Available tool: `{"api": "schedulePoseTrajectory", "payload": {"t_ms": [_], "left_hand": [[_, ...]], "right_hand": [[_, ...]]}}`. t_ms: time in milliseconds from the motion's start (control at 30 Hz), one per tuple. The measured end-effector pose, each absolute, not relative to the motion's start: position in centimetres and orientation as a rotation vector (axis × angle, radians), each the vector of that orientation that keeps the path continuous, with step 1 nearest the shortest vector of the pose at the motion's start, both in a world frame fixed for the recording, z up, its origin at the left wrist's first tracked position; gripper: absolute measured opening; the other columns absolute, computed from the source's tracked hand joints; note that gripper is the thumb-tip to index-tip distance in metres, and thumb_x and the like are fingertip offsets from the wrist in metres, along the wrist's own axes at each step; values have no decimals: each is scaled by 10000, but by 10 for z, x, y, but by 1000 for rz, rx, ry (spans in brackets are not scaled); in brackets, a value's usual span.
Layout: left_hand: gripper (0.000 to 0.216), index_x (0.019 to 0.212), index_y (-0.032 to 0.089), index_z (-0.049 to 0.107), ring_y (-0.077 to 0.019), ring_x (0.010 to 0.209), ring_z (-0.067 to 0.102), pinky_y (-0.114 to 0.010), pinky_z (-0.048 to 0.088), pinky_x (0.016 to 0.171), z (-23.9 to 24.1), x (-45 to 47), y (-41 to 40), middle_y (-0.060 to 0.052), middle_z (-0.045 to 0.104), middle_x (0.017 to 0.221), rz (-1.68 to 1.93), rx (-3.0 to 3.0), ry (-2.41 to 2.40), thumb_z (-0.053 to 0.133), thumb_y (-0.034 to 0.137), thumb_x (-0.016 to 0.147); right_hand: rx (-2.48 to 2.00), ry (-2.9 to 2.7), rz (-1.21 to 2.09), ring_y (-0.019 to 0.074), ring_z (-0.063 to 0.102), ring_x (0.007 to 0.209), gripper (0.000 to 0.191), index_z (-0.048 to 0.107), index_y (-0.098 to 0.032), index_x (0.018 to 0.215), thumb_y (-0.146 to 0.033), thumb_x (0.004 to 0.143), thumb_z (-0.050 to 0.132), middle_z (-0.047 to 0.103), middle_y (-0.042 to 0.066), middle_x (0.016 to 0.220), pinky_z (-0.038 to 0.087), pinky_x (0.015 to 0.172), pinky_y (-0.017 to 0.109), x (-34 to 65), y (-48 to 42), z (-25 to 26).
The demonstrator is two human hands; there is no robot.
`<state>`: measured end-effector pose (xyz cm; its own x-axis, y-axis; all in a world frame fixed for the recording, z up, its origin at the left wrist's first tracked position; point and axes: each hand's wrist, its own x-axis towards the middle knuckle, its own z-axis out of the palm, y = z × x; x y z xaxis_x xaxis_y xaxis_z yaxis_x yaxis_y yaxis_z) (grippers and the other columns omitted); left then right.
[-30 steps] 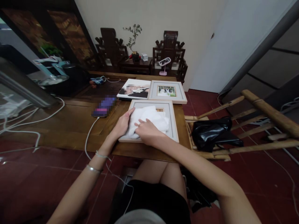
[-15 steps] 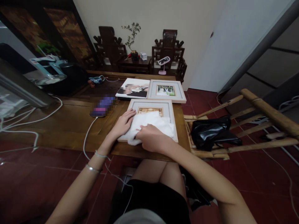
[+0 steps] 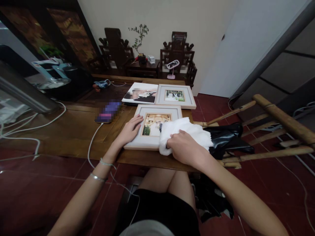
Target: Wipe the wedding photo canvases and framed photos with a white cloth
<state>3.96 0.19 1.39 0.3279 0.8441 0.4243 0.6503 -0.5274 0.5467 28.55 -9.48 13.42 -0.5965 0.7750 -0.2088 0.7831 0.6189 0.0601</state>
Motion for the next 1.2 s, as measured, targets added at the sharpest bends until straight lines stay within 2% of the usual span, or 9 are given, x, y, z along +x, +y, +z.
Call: {"api": "schedulePoseTrajectory", "payload": {"t_ms": [267, 467, 567, 767, 867, 967, 1200], "left_hand": [[370, 1202, 114, 595, -251, 1322, 417, -490, 323, 1114, 14, 40, 3, -133, 568, 1314, 1000, 2319, 1350, 417, 192, 888], [373, 1210, 123, 590, -250, 1326, 412, -490, 318, 1116, 15, 39, 2, -127, 561, 1322, 988, 2318, 1348, 416, 194, 888], [365, 1204, 127, 594, -245, 1322, 417, -477, 323, 1117, 14, 39, 2, -124, 569, 1313, 997, 2321, 1345, 417, 198, 893], [364, 1205, 96, 592, -251, 1323, 416, -475, 333, 1109, 14, 39, 2, -148, 566, 1312, 996, 2359, 1334, 416, 189, 900], [371, 1212, 100, 588, -250, 1325, 412, -470, 331, 1112, 14, 39, 2, -140, 564, 1316, 977, 2368, 1348, 409, 199, 902], [376, 1217, 90, 584, -252, 1333, 400, -471, 328, 1114, 14, 40, 2, -148, 555, 1323, 967, 2367, 1358, 404, 198, 905], [370, 1203, 68, 593, -262, 1333, 398, -474, 327, 1113, 12, 40, 3, -165, 551, 1324, 976, 2375, 1362, 415, 196, 906]], "right_hand": [[1094, 2773, -76, 211, 624, 746, 278, 689, -130, 797, -34, 702, 446, 698, 139, 876, 406, 737, 336, 255, -85, 123], [986, 2947, -88, 243, 589, 1013, 298, 700, -122, 859, -28, 699, 468, 662, 162, 1065, 381, 900, 380, 239, -83, 106], [1079, 2892, -75, 251, 592, 1031, 289, 702, -130, 853, -39, 700, 475, 664, 162, 1070, 377, 925, 388, 252, -90, 111], [1470, 2467, 108, 257, 661, 871, 259, 708, -141, 827, -62, 720, 485, 701, 145, 933, 391, 915, 428, 286, -104, 129], [1540, 2428, 195, 276, 633, 1003, 272, 704, -141, 868, -66, 737, 478, 686, 162, 1039, 388, 921, 432, 294, -95, 121], [1596, 2421, 190, 297, 512, 1205, 334, 699, -135, 952, -54, 732, 462, 635, 188, 1173, 384, 925, 443, 296, -73, 109], [1742, 2456, 242, 310, 468, 1232, 430, 671, -131, 1068, -27, 746, 405, 528, 191, 1320, 354, 938, 470, 298, -13, 97]]}}
